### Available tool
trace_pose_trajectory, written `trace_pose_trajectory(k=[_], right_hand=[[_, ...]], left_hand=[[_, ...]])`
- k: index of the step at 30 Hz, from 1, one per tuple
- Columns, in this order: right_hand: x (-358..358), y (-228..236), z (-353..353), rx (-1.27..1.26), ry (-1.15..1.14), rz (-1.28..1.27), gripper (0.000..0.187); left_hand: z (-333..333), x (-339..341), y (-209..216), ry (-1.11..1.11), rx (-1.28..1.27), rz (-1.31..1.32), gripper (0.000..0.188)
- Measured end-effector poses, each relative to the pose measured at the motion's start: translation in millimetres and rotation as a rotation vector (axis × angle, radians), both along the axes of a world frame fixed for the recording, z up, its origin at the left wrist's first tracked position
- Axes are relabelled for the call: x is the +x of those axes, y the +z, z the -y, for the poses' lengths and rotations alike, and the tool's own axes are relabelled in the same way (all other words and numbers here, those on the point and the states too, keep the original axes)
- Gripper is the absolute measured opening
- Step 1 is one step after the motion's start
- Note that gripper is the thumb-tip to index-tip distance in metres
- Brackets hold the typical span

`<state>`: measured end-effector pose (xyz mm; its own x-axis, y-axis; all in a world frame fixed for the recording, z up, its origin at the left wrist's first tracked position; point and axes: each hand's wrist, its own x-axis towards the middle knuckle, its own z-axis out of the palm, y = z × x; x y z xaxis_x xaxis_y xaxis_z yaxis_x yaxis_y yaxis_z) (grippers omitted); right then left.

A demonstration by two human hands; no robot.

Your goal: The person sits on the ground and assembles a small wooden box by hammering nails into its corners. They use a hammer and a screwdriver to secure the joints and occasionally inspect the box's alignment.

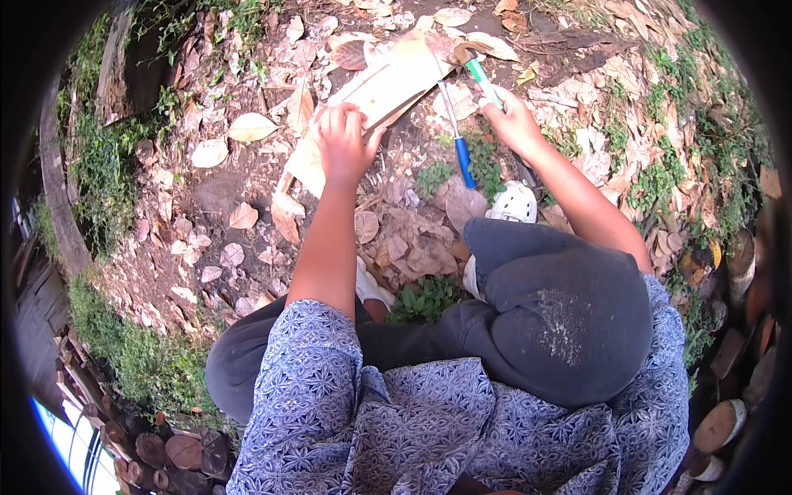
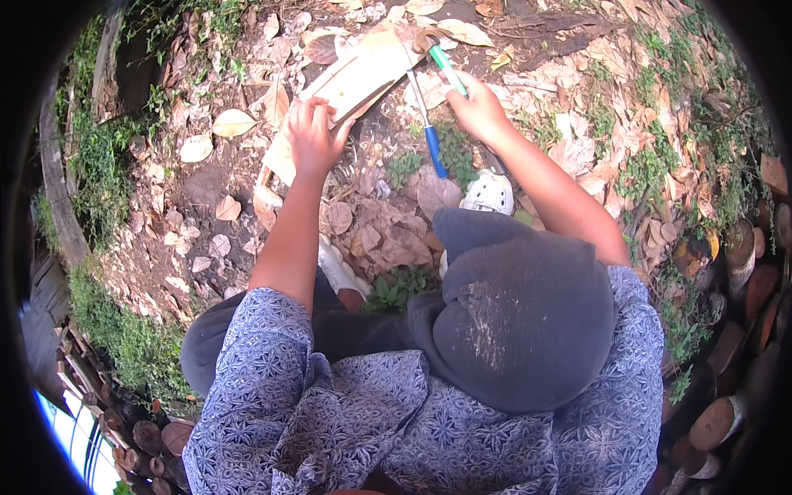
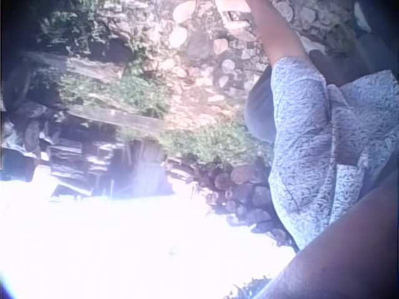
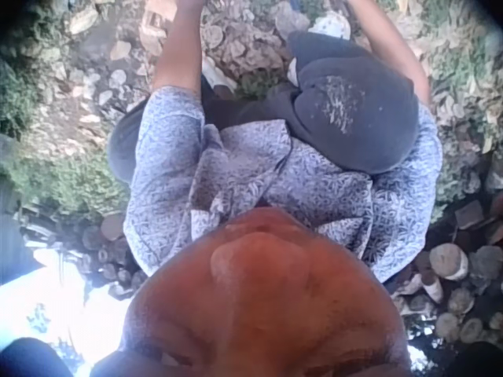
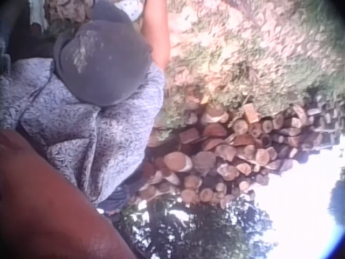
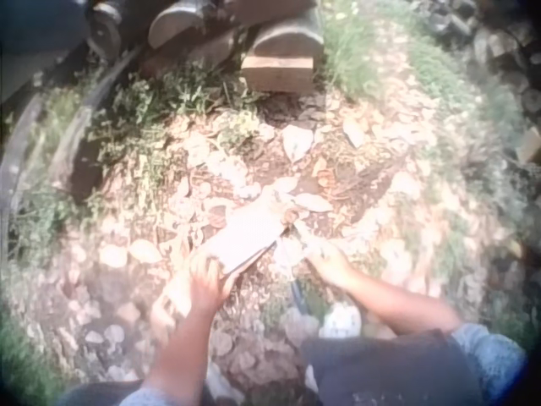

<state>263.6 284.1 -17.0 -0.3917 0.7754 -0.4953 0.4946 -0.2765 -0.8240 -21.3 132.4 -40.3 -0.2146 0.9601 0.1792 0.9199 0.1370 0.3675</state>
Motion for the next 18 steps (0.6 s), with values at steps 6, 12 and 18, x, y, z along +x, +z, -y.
trace_pose_trajectory(k=[6,12,18], right_hand=[[-2.2,21.6,4.0,-0.068,-0.022,0.039,0.039],[3.7,-12.7,11.2,0.072,0.037,-0.036,0.039],[-6.6,-12.5,30.2,0.180,0.229,-0.019,0.040]], left_hand=[[1.1,0.2,-2.8,-0.047,0.116,-0.040,0.028],[-0.7,5.0,-4.4,-0.025,0.075,-0.051,0.024],[-2.9,6.0,-0.3,-0.043,0.047,-0.074,0.023]])
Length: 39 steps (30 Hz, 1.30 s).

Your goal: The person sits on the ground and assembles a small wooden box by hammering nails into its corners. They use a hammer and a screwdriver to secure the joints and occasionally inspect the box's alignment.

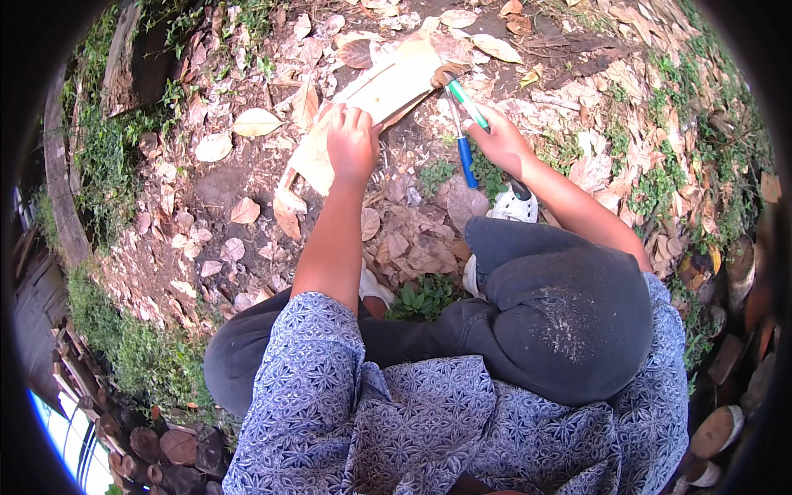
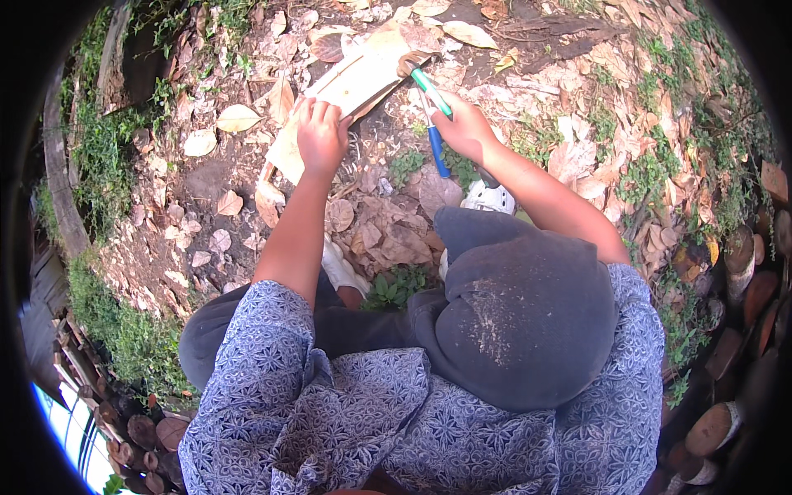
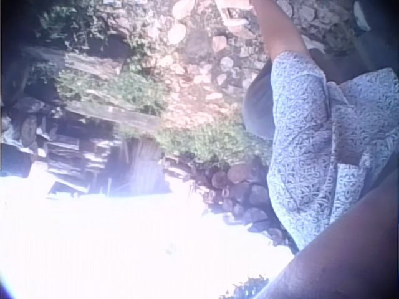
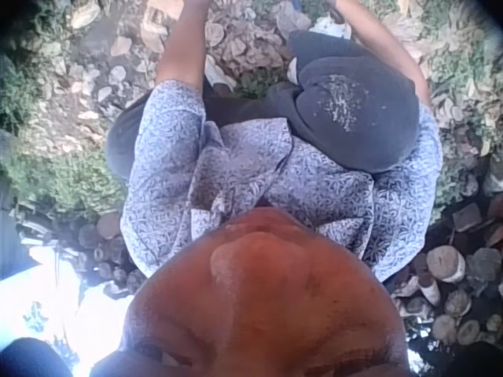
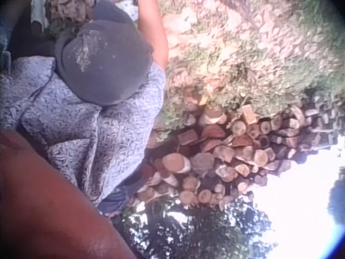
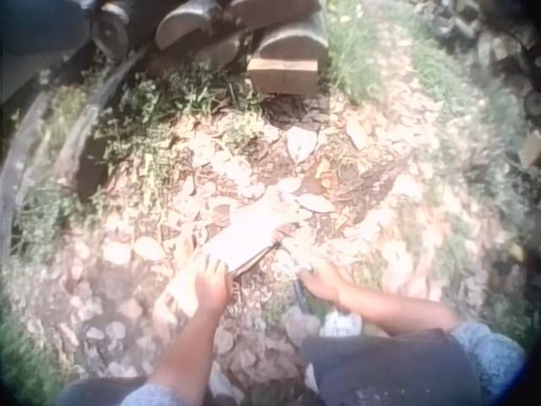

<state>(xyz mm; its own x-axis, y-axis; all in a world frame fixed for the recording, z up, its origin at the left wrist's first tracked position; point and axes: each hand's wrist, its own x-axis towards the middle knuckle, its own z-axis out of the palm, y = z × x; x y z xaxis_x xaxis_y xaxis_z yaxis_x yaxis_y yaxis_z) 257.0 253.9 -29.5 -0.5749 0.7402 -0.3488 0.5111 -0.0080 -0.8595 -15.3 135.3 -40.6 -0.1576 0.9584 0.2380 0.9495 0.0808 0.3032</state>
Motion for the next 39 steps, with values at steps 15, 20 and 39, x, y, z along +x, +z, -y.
trace_pose_trajectory(k=[15,20,39], right_hand=[[-57.2,65.3,15.3,0.201,0.322,0.107,0.045],[-76.1,92.4,18.2,0.151,0.153,-0.045,0.043],[-35.4,69.1,-17.6,-0.037,-0.066,-0.099,0.046]], left_hand=[[-0.3,-5.2,-1.3,0.036,0.030,0.120,0.028],[2.3,-19.8,-11.5,0.028,0.064,0.148,0.027],[-52.2,-26.6,-3.2,0.179,0.018,0.066,0.045]])
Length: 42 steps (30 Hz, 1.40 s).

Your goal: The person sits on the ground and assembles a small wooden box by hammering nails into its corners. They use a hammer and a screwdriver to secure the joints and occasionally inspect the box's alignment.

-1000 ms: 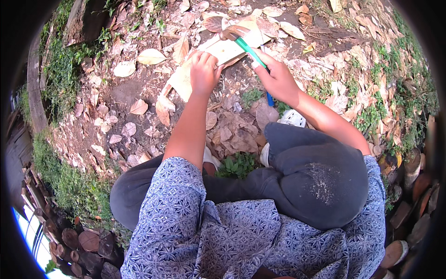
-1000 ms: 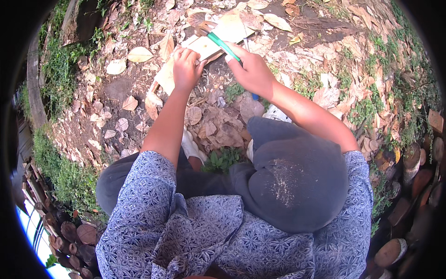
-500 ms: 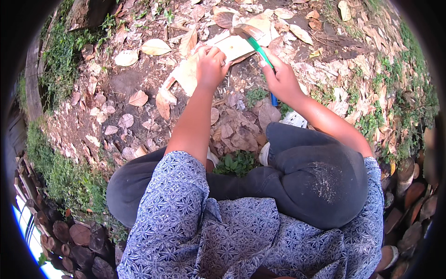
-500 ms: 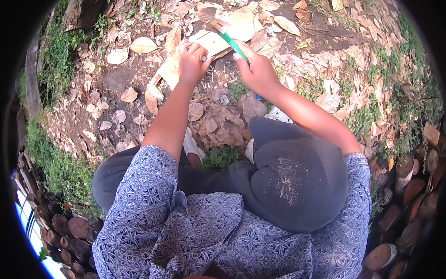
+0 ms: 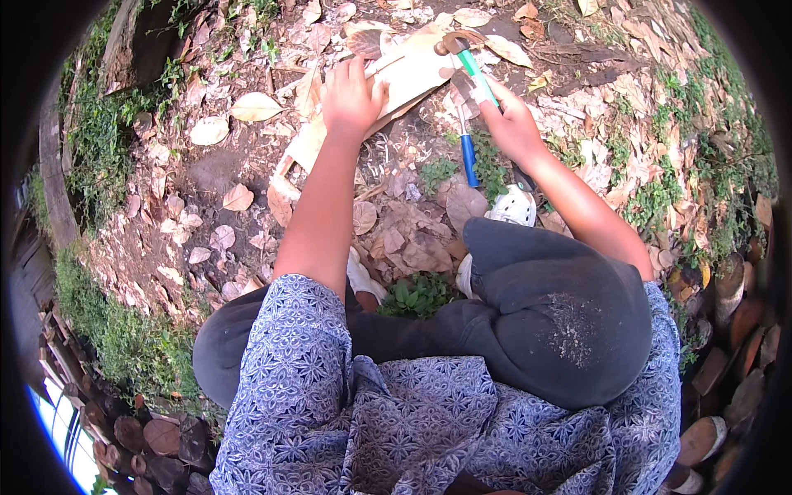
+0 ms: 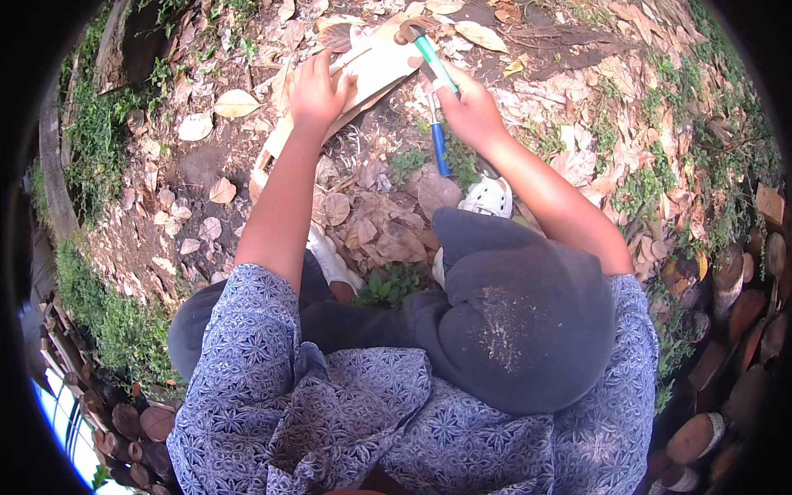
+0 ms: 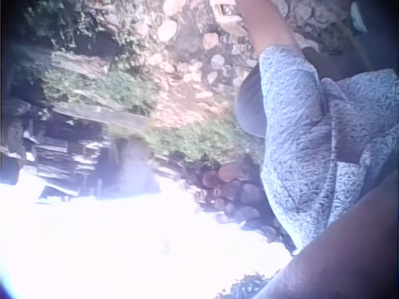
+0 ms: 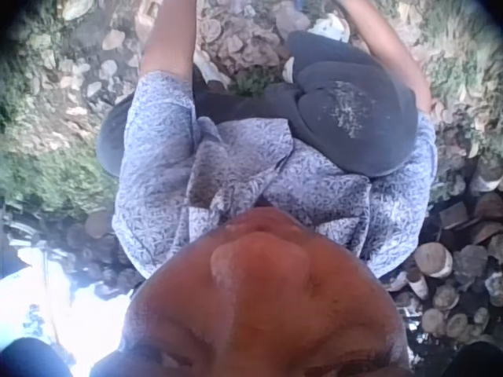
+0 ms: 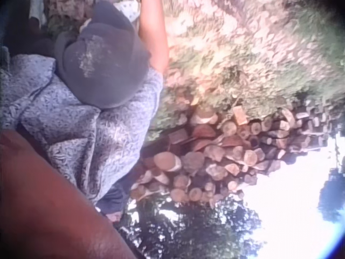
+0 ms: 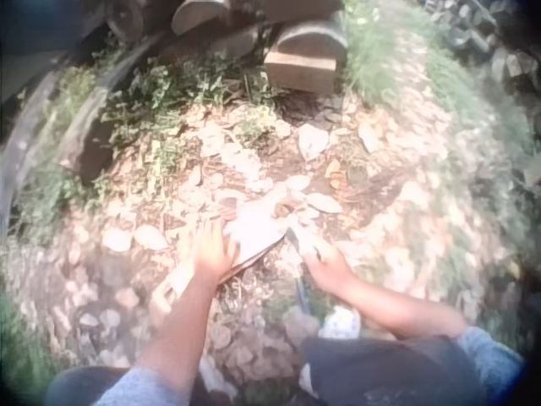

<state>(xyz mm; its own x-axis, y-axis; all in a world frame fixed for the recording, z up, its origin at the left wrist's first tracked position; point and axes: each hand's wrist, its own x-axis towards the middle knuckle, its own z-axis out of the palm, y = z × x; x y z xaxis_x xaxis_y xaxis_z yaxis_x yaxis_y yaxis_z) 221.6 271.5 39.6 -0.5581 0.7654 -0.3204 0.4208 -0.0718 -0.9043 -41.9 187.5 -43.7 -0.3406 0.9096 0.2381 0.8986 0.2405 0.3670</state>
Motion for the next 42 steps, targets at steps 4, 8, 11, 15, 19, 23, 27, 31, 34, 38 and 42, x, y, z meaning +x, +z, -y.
trace_pose_trajectory(k=[4,8,11,15,19,23,27,31,34,38,42], right_hand=[[7.8,2.0,-3.2,-0.035,-0.032,0.023,0.046],[10.6,-7.0,-3.8,0.031,-0.006,-0.015,0.046],[10.1,0.3,-2.4,-0.088,0.050,0.104,0.047],[11.0,-13.7,4.1,-0.009,0.182,0.181,0.050],[-8.2,8.4,9.2,0.156,0.177,0.118,0.052],[-37.9,39.1,16.6,0.249,0.135,-0.080,0.050],[-20.2,-8.0,6.7,0.276,0.270,0.173,0.050],[-42.6,18.7,4.4,0.232,0.145,0.057,0.050],[-54.5,53.0,-2.7,0.226,0.125,-0.053,0.051],[-45.9,25.5,2.5,0.190,0.288,0.115,0.050],[-45.4,20.1,-4.2,0.180,0.439,0.345,0.052]], left_hand=[[-14.3,-14.4,3.1,0.025,-0.285,0.053,0.028],[9.3,-7.4,-15.2,0.169,-0.118,0.043,0.032],[26.9,8.2,-15.1,0.270,-0.279,0.266,0.043],[28.1,6.4,-11.7,0.300,-0.337,0.444,0.077],[29.0,27.0,7.6,0.195,-0.328,0.233,0.134],[33.4,25.1,5.1,0.233,-0.421,0.227,0.134],[24.4,25.2,8.7,0.198,-0.454,0.223,0.133],[35.3,22.8,-2.6,0.203,-0.457,0.187,0.130],[31.0,23.6,2.5,0.239,-0.495,0.202,0.128],[29.8,24.1,6.3,0.233,-0.480,0.226,0.126],[31.2,20.1,-0.1,0.204,-0.443,0.187,0.125]])
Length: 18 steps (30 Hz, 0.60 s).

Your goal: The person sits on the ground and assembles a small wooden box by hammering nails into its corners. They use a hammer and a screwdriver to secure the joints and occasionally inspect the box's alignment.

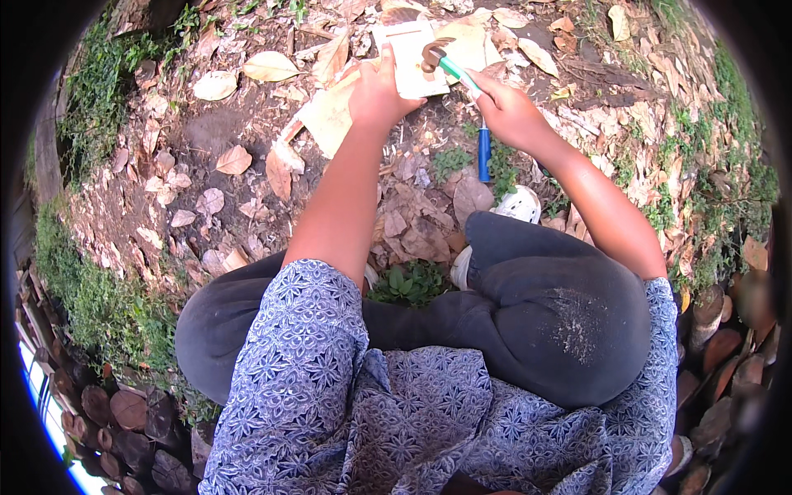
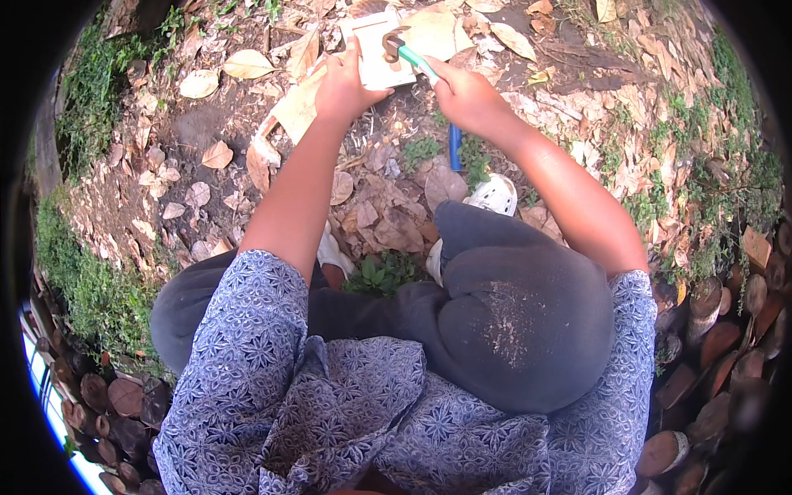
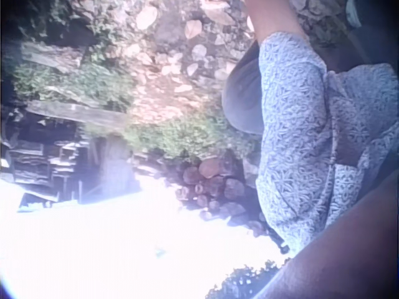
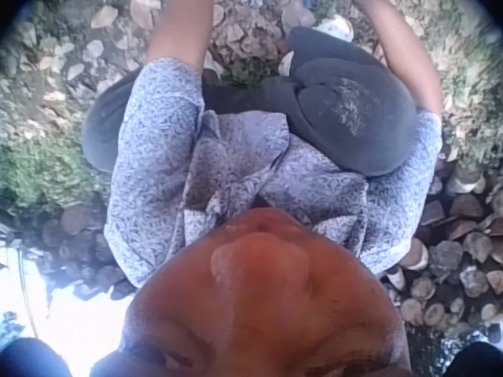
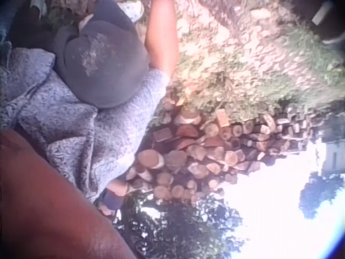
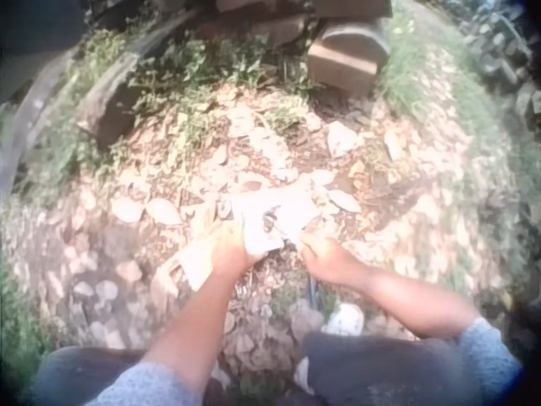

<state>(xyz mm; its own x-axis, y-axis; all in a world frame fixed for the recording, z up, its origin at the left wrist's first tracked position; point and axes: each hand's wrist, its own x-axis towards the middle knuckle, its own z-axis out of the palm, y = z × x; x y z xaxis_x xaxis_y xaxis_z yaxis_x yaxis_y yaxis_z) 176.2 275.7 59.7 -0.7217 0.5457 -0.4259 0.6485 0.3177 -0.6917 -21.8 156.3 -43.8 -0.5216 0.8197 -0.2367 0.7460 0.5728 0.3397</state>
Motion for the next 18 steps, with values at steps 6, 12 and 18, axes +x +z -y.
trace_pose_trajectory(k=[6,12,18], right_hand=[[-5.7,4.7,5.6,0.066,-0.117,-0.310,0.050],[-2.5,-13.9,-5.3,0.049,-0.062,-0.281,0.049],[4.3,-5.3,-10.3,0.014,-0.045,-0.171,0.049]], left_hand=[[1.0,-1.0,-0.9,-0.042,0.043,0.007,0.127],[1.1,-2.7,-1.2,-0.029,0.015,0.008,0.127],[-2.9,2.8,2.6,-0.059,-0.054,-0.028,0.127]])
